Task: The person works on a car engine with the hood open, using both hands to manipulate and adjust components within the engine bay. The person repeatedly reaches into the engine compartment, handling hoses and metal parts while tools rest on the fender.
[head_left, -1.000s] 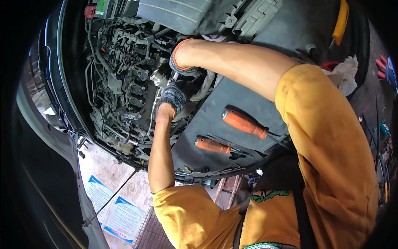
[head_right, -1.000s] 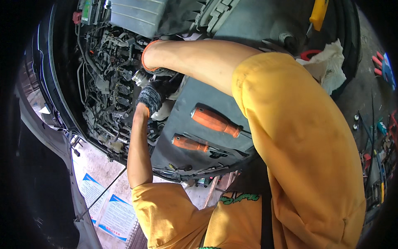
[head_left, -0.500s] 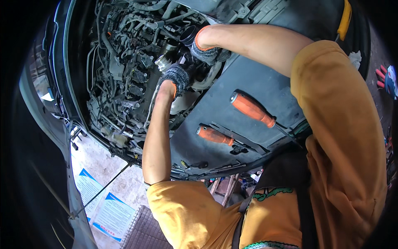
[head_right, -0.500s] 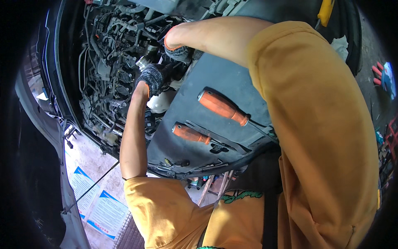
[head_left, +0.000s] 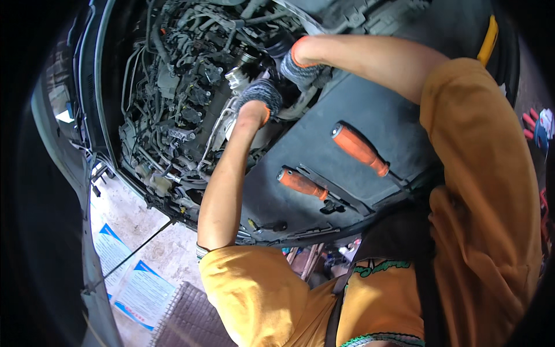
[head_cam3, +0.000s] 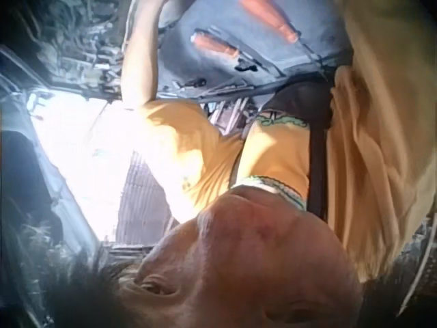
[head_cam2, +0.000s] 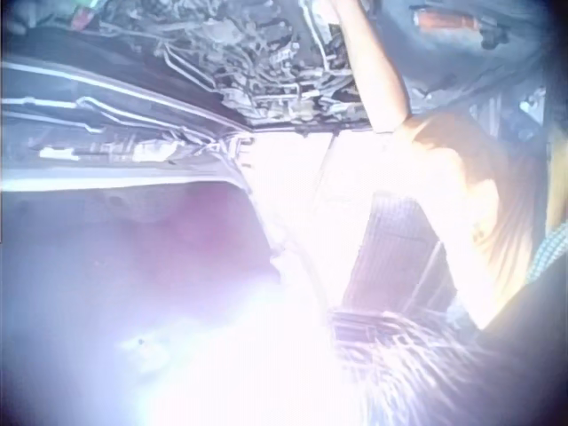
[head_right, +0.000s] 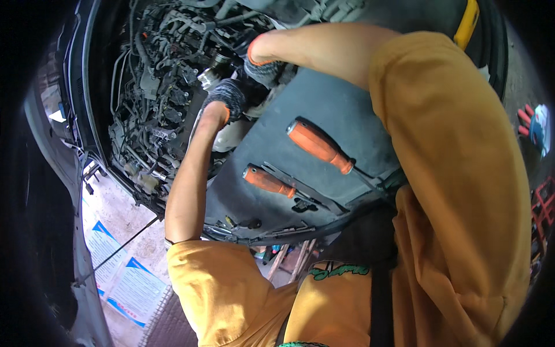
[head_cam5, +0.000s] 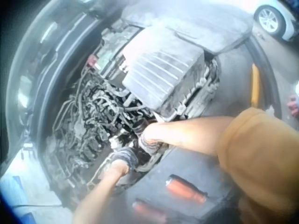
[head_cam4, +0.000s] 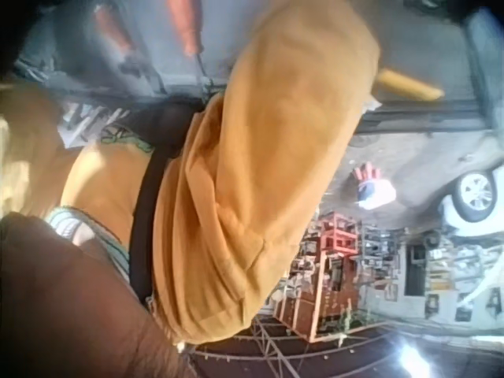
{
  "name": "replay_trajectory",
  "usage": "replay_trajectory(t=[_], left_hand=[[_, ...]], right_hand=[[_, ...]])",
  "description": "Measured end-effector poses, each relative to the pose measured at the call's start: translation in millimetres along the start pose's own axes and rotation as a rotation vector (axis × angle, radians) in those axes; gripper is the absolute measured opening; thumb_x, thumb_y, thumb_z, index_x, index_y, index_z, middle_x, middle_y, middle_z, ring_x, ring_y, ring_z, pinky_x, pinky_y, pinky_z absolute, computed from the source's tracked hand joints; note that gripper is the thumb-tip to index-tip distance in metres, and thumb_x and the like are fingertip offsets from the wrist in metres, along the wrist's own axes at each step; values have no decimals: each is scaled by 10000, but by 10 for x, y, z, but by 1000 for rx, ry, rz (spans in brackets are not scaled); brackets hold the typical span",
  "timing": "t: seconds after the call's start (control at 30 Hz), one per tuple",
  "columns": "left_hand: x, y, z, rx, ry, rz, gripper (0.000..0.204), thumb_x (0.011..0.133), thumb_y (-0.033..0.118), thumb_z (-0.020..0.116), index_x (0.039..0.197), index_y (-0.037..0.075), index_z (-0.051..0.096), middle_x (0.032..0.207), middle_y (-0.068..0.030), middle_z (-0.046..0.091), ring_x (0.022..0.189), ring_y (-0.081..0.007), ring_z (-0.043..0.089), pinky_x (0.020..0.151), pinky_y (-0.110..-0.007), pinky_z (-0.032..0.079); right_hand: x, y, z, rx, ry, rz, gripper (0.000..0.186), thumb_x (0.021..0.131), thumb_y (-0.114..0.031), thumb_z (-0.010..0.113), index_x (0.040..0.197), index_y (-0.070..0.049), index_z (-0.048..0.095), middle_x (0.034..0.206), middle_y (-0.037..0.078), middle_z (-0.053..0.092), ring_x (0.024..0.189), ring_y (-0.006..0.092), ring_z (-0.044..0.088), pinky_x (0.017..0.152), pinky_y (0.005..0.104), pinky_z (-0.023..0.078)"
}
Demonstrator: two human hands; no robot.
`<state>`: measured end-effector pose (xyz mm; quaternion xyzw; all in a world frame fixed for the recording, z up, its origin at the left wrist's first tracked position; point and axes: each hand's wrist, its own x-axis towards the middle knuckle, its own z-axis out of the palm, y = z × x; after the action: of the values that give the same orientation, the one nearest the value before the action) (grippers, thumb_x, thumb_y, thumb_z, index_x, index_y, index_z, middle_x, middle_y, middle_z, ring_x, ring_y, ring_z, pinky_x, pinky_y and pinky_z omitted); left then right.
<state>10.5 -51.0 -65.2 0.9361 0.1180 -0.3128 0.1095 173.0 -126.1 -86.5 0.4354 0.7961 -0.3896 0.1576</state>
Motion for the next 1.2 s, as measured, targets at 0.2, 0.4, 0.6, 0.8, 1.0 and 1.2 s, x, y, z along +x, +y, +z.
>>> replay_trajectory(t=[0.2,0.4,0.6,0.8,1.0,1.2], left_hand=[[230,164,-134,11,-143,-184,529,778,314,624,1217,27,551,1253,-231,546,1170,-364,527,950,-425,459],[174,-22,156,-130,-25,-146,590,702,345,703,1192,43,577,1222,-224,570,1147,-377,539,935,-411,467],[27,587,-617,-68,-208,-347,475,851,381,541,1219,83,583,1266,-189,555,1145,-367,549,933,-433,465],[-32,617,-640,-82,-108,-577,420,889,365,467,1164,81,610,1178,-195,597,1084,-374,582,894,-448,476],[-327,611,-768,-72,81,-419,339,846,241,583,1161,116,600,1126,-208,618,1032,-385,596,844,-441,493],[-579,555,-619,-115,174,-387,372,842,251,610,1205,172,587,1095,-165,639,1012,-362,606,847,-432,493]], right_hand=[[-274,-233,-126,-53,-61,1,381,901,-301,512,1138,-26,630,1162,140,624,1020,292,595,917,405,440],[-76,-228,-50,-95,-3,32,313,872,-224,513,1092,-49,652,1116,112,645,982,282,620,847,387,475],[-71,-326,137,9,258,296,264,824,-124,540,1039,-46,671,1047,126,669,930,300,649,769,383,517],[-175,-373,129,404,377,513,321,868,-155,534,1154,-43,630,1188,118,632,1022,316,634,830,421,523],[-163,-414,173,436,485,467,244,785,-76,589,997,19,662,992,218,665,907,375,652,749,422,534],[-127,-518,110,408,523,444,217,784,-73,577,958,14,674,976,206,672,881,374,656,729,425,538]])
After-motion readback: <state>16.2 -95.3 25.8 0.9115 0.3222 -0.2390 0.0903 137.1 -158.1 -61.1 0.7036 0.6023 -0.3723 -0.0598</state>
